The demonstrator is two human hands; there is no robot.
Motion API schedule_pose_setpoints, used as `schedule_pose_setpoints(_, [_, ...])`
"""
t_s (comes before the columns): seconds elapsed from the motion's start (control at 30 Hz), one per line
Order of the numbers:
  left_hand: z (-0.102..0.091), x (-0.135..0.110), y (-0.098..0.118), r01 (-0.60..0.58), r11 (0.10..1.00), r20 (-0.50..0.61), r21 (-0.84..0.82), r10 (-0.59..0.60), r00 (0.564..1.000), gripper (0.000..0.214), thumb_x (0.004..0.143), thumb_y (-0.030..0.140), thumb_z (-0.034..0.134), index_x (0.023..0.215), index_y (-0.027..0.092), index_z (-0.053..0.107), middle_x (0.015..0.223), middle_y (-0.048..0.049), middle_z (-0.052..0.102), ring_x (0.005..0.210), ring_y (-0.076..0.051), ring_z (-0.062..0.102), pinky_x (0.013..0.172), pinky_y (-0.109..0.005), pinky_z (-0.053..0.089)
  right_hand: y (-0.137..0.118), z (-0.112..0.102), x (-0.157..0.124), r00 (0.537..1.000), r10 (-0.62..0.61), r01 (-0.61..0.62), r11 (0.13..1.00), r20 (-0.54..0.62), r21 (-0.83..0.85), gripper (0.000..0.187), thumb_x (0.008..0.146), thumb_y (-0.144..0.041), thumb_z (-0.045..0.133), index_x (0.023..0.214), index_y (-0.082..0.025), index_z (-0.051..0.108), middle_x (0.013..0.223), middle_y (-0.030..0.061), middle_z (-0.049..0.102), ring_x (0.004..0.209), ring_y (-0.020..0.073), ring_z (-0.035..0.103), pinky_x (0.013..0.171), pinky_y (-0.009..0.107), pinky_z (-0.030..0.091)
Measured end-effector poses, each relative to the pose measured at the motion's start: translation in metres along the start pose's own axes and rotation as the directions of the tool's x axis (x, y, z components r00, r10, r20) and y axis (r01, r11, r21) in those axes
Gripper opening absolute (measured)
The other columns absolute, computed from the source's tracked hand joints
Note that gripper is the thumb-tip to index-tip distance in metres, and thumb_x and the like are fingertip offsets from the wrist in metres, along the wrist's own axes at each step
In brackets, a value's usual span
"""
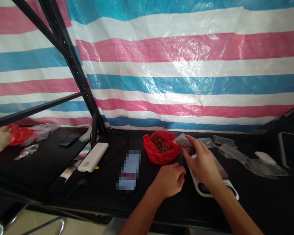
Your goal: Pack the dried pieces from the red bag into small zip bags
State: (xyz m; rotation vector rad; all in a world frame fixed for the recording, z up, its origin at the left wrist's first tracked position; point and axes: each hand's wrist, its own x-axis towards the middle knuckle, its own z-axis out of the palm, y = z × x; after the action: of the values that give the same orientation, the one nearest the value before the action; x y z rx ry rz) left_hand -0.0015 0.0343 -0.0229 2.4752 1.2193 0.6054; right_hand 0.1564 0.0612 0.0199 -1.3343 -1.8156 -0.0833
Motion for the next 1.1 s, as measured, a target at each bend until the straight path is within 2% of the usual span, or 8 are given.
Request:
schedule_pose_setpoints(0.13, [0.004,-0.001,-0.003,-0.009,0.999,-0.014,-0.039,0.008,1.000,0.021,0.094,0.019,0.052,0.105,0.022,0.070,0.101,-0.0040,0.074,0.087,-0.021,0.072,0.076,-0.030,0.055,-0.023,0.027,0.033,0.986,-0.089,0.078,0.994,0.143,0.081,0.048,0.091,-0.025,0.055,0.139,-0.021,0.057,0.125,0.0124,0.070,0.114,0.0312,0.063,0.100,0.049,0.053])
schedule_pose_setpoints(0.23, [0.004,-0.003,-0.005,-0.019,0.999,-0.023,-0.035,0.018,1.000,0.021,0.094,0.019,0.052,0.104,0.021,0.070,0.103,-0.0046,0.075,0.087,-0.021,0.072,0.077,-0.030,0.057,-0.030,0.044,0.049,0.941,-0.152,0.127,0.987,0.303,0.103,0.046,0.088,-0.018,0.054,0.134,-0.022,0.061,0.127,0.0099,0.070,0.118,0.0316,0.061,0.100,0.050,0.053])
schedule_pose_setpoints(0.33, [0.004,-0.004,-0.007,-0.039,0.999,-0.020,-0.019,0.039,0.999,0.022,0.093,0.019,0.053,0.105,0.021,0.071,0.100,-0.0052,0.074,0.085,-0.021,0.072,0.077,-0.030,0.058,-0.031,0.054,0.055,0.900,-0.222,0.194,0.975,0.376,0.111,0.047,0.086,-0.011,0.052,0.130,-0.023,0.064,0.130,0.0067,0.070,0.122,0.0300,0.057,0.106,0.049,0.050])
schedule_pose_setpoints(0.7, [0.006,-0.005,-0.007,-0.054,0.998,-0.005,0.015,0.054,0.999,0.021,0.092,0.018,0.053,0.106,0.019,0.069,0.097,-0.0057,0.071,0.086,-0.021,0.070,0.080,-0.032,0.058,-0.034,0.062,0.061,0.870,-0.232,0.233,0.971,0.434,0.053,0.043,0.091,-0.016,0.058,0.133,-0.022,0.062,0.132,0.0043,0.070,0.120,0.0296,0.056,0.105,0.045,0.049])
schedule_pose_setpoints(0.87, [0.008,-0.005,-0.008,-0.041,0.999,-0.003,0.026,0.041,0.999,0.020,0.093,0.019,0.052,0.103,0.020,0.069,0.094,-0.0050,0.070,0.083,-0.020,0.069,0.078,-0.031,0.057,-0.030,0.056,0.060,0.894,-0.210,0.226,0.974,0.396,0.007,0.041,0.092,-0.016,0.057,0.131,-0.022,0.063,0.128,0.0057,0.071,0.114,0.0299,0.057,0.102,0.046,0.051])
schedule_pose_setpoints(1.0, [0.007,-0.005,-0.006,-0.036,0.999,0.000,0.029,0.036,0.999,0.020,0.093,0.019,0.052,0.103,0.020,0.069,0.095,-0.0052,0.070,0.083,-0.020,0.069,0.077,-0.030,0.056,-0.027,0.053,0.058,0.881,-0.263,0.284,0.959,0.394,0.005,0.040,0.089,-0.013,0.056,0.127,-0.021,0.066,0.126,0.0072,0.071,0.114,0.0302,0.057,0.101,0.047,0.051])
schedule_pose_setpoints(1.1, [0.006,-0.005,-0.005,-0.025,0.999,0.007,0.032,0.025,1.000,0.020,0.094,0.018,0.052,0.103,0.019,0.070,0.095,-0.0056,0.070,0.083,-0.020,0.069,0.076,-0.030,0.056,-0.026,0.052,0.058,0.890,-0.273,0.280,0.959,0.365,0.036,0.041,0.088,-0.012,0.055,0.126,-0.021,0.067,0.125,0.0074,0.072,0.113,0.0296,0.058,0.101,0.047,0.050])
